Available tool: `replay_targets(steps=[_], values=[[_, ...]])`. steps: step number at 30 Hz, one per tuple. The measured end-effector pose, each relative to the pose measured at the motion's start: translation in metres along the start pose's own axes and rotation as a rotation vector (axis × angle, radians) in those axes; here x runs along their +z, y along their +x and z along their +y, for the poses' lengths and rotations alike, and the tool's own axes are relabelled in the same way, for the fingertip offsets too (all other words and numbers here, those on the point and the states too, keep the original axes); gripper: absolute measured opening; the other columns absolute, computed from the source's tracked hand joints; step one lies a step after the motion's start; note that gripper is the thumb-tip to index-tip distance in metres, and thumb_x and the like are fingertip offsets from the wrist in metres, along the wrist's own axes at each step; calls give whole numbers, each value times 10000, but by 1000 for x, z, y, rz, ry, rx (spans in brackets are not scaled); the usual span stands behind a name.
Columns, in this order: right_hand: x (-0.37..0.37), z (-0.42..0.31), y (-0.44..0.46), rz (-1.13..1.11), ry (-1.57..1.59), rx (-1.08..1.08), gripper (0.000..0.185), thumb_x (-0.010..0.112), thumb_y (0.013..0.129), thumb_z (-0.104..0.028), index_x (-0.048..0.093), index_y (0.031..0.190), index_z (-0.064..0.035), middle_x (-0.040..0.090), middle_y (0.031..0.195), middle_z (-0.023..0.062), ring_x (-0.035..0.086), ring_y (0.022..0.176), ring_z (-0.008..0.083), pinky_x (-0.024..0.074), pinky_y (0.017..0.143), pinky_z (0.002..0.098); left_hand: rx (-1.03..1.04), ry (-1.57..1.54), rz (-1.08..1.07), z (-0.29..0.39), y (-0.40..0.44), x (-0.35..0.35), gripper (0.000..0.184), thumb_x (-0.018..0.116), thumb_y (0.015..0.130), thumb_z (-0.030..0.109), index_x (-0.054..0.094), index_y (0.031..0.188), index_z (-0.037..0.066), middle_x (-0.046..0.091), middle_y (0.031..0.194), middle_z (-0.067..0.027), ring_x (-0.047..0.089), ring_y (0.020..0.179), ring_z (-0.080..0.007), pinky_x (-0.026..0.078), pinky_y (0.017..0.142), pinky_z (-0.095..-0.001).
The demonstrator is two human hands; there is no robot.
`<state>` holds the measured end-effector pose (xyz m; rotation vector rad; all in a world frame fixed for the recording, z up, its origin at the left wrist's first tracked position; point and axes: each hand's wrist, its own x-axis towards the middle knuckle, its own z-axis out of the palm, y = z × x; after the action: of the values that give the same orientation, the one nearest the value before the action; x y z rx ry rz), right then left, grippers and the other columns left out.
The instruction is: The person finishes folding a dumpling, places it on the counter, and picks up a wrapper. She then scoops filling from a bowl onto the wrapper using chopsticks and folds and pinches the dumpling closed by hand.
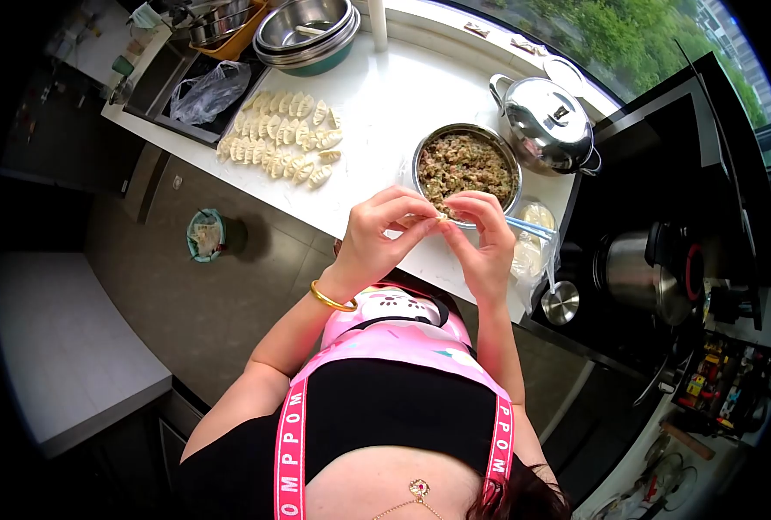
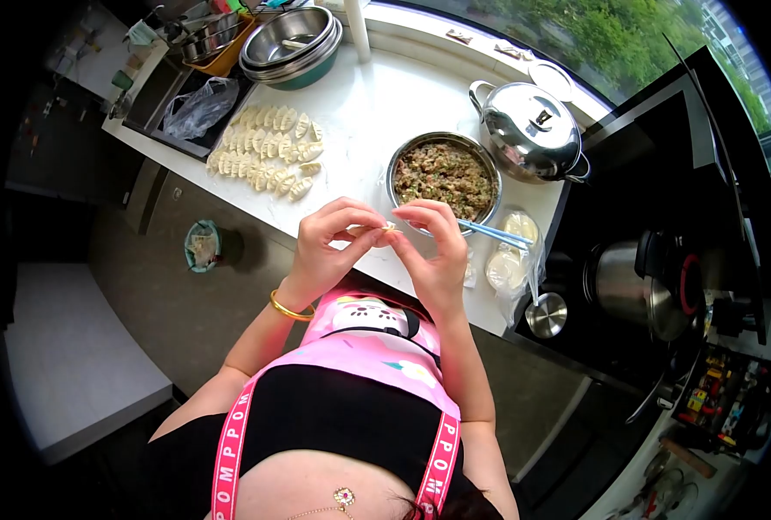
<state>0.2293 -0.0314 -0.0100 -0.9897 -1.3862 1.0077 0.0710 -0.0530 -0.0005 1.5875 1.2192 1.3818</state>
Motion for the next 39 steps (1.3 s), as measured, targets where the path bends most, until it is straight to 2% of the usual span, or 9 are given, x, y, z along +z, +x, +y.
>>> replay_targets(steps=[2,6,8,12,14,20,25,30,39], values=[[-5,5,0,-134,-69,-64,100,721,788,16,656,863,0,630,976,76,618,925,166,482,831,281,-25,-2,-9,2,1,0,63,693,824,-19,688,887,-19,662,900,-92,691,788,-163,596,653,-258],[-1,6,-1,-105,-101,-89,91,705,798,18,644,863,2,647,959,97,628,894,190,488,806,295,-67,6,-15,6,1,3,84,669,836,-21,656,919,-26,656,902,-100,693,808,-173,594,658,-263],[4,10,-2,-16,-293,-216,108,699,785,-3,634,868,-24,637,866,102,606,860,270,473,758,368,-96,22,-2,5,-1,6,101,662,837,-23,634,933,-26,651,901,-105,694,806,-179,594,655,-267],[11,19,-3,35,-373,-311,85,686,789,3,625,842,-22,633,866,118,595,832,296,459,722,381,-104,93,-4,4,-1,8,138,653,835,-25,578,951,-19,636,893,-121,695,801,-195,593,645,-281],[12,22,-3,14,-395,-334,132,687,795,-10,626,911,-18,633,906,121,601,863,290,473,752,369,-113,93,-4,4,0,7,139,645,838,-30,590,965,-23,633,904,-120,694,808,-190,594,646,-277],[2,1,-6,16,-170,-94,247,686,808,3,616,1043,-19,629,989,115,611,922,238,492,779,322,-217,-103,-2,-5,1,0,186,630,860,-27,638,1046,-30,613,988,-97,680,873,-174,611,675,-265],[-1,7,-7,49,-150,-76,183,705,792,9,640,962,-16,633,940,102,611,848,207,487,725,303,-258,-181,-22,-4,2,1,179,642,872,-2,653,1050,-23,596,1007,-77,666,904,-162,620,678,-262],[2,6,-9,76,-225,-113,110,719,783,8,655,870,-15,633,873,86,603,788,190,474,686,293,-256,-126,-30,-5,2,5,118,661,868,15,670,980,-19,586,954,-61,646,815,-126,605,610,-237],[4,3,-8,18,-229,-107,118,721,781,14,649,872,-8,619,858,93,594,769,192,469,665,291,-182,-92,-9,-4,0,3,66,664,858,3,677,912,-34,593,943,-72,643,761,-122,591,587,-223]])
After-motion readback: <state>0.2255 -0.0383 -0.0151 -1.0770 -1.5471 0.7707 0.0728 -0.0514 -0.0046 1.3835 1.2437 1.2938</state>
